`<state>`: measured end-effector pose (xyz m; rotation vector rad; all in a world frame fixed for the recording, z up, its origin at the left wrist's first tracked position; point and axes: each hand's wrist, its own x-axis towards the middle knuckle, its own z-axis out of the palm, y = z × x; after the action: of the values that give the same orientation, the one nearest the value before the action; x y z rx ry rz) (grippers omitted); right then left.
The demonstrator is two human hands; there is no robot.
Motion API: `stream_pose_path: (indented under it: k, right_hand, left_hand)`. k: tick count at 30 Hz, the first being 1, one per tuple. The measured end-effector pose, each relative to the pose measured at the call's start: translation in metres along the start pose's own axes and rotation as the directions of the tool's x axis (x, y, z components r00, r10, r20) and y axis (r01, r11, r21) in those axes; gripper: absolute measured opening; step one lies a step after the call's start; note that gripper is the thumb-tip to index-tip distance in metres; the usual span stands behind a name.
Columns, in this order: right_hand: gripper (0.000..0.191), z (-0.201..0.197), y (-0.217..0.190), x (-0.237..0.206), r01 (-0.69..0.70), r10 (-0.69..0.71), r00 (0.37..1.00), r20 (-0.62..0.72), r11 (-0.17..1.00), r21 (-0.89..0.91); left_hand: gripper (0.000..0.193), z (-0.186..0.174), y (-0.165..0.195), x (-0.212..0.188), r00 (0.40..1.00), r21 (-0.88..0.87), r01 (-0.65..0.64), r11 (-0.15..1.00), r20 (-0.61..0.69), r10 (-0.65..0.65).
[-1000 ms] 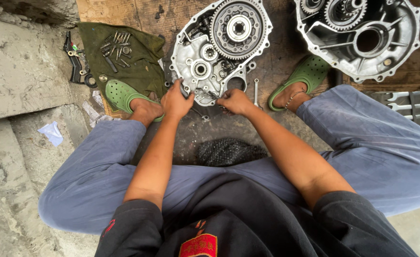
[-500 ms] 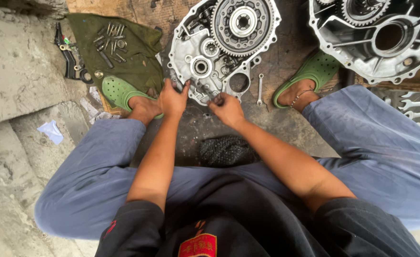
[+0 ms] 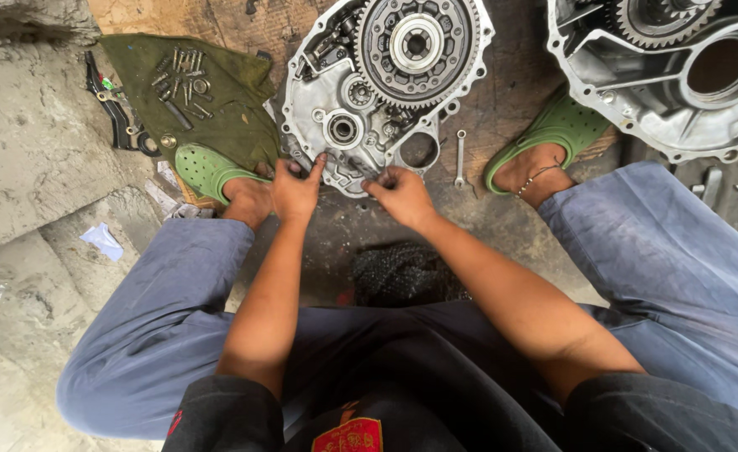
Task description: The person sits on the floor and uses a wrench to tighten bolts on a disassembled engine casing. They rotate the wrench and adjust their grip to secure fasteners on the engine's internal components.
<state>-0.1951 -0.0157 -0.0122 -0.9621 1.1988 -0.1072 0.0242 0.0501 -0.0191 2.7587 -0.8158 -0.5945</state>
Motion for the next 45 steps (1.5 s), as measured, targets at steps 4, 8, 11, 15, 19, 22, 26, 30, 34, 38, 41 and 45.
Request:
stream_pose_path:
  k: [4, 8, 11, 15, 19, 22, 26, 30, 34, 38, 41, 45]
  right_hand:
    - [0.034, -0.015, -0.005, 0.01, 0.124, -0.129, 0.991, -0.035, 0.986, -0.112]
    - [0.035, -0.022, -0.006, 0.017, 0.04, -0.037, 0.999, 0.027, 0.995, -0.089]
    - [0.035, -0.023, -0.005, 0.016, 0.023, -0.022, 1.0, 0.01, 0.996, -0.09]
    - [0.036, -0.021, -0.005, 0.012, 0.034, -0.034, 0.999, 0.004, 0.997, -0.07]
    - [0.035, -0.022, 0.0, 0.013, 0.051, -0.051, 0.999, -0.009, 0.998, -0.032]
    - [0.033, -0.021, 0.005, 0.015, 0.06, -0.06, 0.998, -0.005, 0.998, 0.014]
    - [0.031, -0.021, 0.008, 0.017, 0.013, -0.013, 1.0, 0.025, 1.0, -0.012]
    - [0.032, -0.019, 0.011, 0.016, 0.109, -0.108, 0.994, 0.029, 0.993, -0.037]
    - [0.031, -0.015, 0.016, 0.016, 0.079, -0.084, 0.994, 0.064, 0.994, 0.072]
    - [0.031, -0.012, 0.02, 0.016, 0.092, -0.094, 0.993, 0.076, 0.995, 0.038]
    - [0.032, -0.01, 0.02, 0.016, 0.082, -0.091, 0.99, 0.111, 0.993, 0.085]
    - [0.032, -0.009, 0.02, 0.014, 0.09, -0.102, 0.986, 0.13, 0.991, 0.096]
  left_hand:
    - [0.071, 0.002, 0.001, 0.003, 0.998, -0.01, 0.065, 0.998, 0.023, -0.065]
    - [0.071, 0.005, -0.001, 0.0, 0.998, -0.023, 0.049, 0.999, 0.027, -0.048]
    - [0.072, 0.009, 0.003, 0.004, 0.996, -0.04, 0.088, 0.995, 0.019, -0.087]
    - [0.072, 0.01, 0.008, 0.006, 0.995, -0.047, 0.098, 0.994, 0.038, -0.096]
    - [0.073, 0.011, 0.008, 0.006, 0.999, -0.103, 0.045, 0.994, 0.026, -0.043]
    - [0.075, 0.011, 0.005, 0.004, 0.999, -0.116, 0.042, 0.992, 0.035, -0.038]
    - [0.076, 0.01, 0.003, 0.004, 0.996, -0.13, 0.062, 0.99, 0.074, -0.052]
    - [0.075, 0.013, -0.002, 0.004, 0.99, -0.154, 0.102, 0.983, 0.11, -0.085]
    - [0.073, 0.017, -0.012, 0.009, 0.984, -0.196, 0.134, 0.971, 0.145, -0.106]
    - [0.07, 0.02, -0.021, 0.012, 0.978, -0.245, 0.154, 0.957, 0.174, -0.113]
    - [0.069, 0.02, -0.024, 0.014, 0.979, -0.229, 0.153, 0.961, 0.165, -0.116]
    - [0.069, 0.019, -0.027, 0.016, 0.976, -0.26, 0.173, 0.95, 0.176, -0.129]
